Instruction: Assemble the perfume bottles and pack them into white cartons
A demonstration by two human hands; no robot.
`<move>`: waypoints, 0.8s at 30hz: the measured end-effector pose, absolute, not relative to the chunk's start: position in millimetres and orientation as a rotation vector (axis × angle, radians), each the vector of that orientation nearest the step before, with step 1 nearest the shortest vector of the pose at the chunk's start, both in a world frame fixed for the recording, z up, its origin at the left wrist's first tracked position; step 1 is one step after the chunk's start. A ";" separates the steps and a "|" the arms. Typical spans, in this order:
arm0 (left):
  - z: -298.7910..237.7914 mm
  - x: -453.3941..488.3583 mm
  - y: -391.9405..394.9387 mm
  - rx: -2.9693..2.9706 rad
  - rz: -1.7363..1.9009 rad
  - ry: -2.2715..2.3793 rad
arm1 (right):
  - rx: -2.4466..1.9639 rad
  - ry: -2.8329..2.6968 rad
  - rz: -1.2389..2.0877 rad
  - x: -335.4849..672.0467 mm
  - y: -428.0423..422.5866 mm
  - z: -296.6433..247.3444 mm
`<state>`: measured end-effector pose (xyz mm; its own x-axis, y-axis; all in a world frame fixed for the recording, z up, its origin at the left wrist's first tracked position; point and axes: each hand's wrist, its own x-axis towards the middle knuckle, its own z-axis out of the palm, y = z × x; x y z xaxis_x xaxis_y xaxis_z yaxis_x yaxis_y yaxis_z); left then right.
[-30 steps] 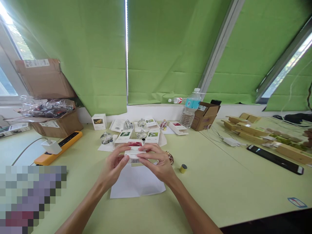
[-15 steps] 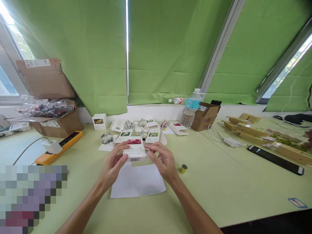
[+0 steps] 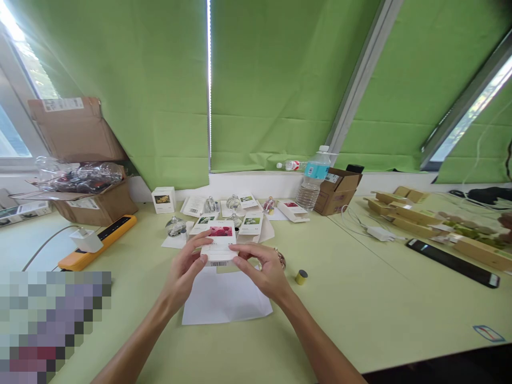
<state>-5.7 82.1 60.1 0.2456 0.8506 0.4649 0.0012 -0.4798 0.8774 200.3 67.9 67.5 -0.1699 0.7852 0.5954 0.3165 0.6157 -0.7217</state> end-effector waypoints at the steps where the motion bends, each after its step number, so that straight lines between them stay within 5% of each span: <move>1: 60.0 -5.9 82.3 1.715 1.335 0.786 | -0.898 -1.751 0.539 200.2 67.9 67.5; 24: 58.2 -8.2 82.4 1.680 1.311 0.753 | -0.890 -1.749 0.580 200.2 67.6 67.6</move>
